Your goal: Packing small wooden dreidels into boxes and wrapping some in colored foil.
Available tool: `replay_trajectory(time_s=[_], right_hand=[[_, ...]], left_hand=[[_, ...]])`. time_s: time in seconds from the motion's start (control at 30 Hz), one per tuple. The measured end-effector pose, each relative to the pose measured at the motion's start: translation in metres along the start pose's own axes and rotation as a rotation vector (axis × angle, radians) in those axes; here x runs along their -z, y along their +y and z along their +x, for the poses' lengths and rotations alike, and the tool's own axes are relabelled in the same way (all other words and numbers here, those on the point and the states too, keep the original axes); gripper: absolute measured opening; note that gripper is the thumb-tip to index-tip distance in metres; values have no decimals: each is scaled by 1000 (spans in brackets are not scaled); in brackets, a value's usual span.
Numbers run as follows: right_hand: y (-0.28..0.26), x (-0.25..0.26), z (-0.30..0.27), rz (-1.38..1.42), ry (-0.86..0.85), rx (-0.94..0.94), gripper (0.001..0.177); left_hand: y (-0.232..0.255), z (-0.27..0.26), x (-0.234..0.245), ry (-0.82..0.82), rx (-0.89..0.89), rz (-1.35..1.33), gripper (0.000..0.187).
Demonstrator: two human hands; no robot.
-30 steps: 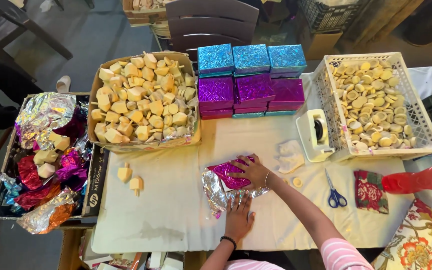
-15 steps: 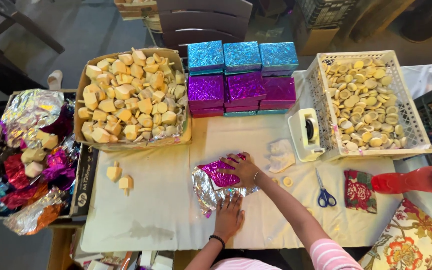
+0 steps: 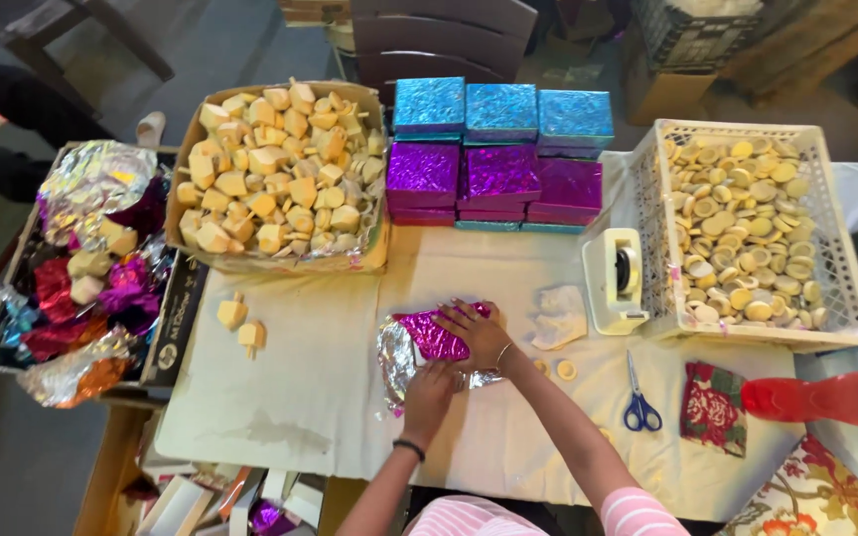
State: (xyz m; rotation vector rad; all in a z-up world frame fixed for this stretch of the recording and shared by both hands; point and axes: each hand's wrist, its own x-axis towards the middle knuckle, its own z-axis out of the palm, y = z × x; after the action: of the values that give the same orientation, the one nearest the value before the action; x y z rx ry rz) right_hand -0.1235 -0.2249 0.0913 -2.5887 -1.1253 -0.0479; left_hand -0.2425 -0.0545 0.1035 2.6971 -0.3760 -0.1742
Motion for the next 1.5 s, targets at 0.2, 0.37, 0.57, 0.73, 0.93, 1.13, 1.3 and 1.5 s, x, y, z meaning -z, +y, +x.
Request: replay_trajectory(time_s=[0.2, 0.37, 0.57, 0.73, 0.93, 1.13, 1.3, 1.5], right_hand=[[-2, 4, -5, -89, -145, -73, 105], [-3, -41, -83, -108, 149, 69, 73], [4, -61, -121, -101, 195, 147, 15], [-10, -39, -108, -218, 283, 165, 16], [-16, -16, -93, -236, 313, 92, 19], [-17, -1, -79, -140, 295, 51, 12], [-20, -3, -72, -117, 312, -37, 8], [-20, -7, -61, -39, 350, -144, 7]], left_hand=[[-58, 38, -62, 366, -286, 120, 36], [-58, 35, -62, 359, -286, 245, 34], [-51, 30, -45, 397, -306, 215, 32], [-51, 30, -38, 378, -319, 134, 40], [-51, 33, -46, 411, -301, 216, 29], [-47, 32, -39, 454, -303, 125, 30], [-45, 30, -30, 403, -275, 80, 26], [-42, 28, -22, 390, -274, 104, 28]])
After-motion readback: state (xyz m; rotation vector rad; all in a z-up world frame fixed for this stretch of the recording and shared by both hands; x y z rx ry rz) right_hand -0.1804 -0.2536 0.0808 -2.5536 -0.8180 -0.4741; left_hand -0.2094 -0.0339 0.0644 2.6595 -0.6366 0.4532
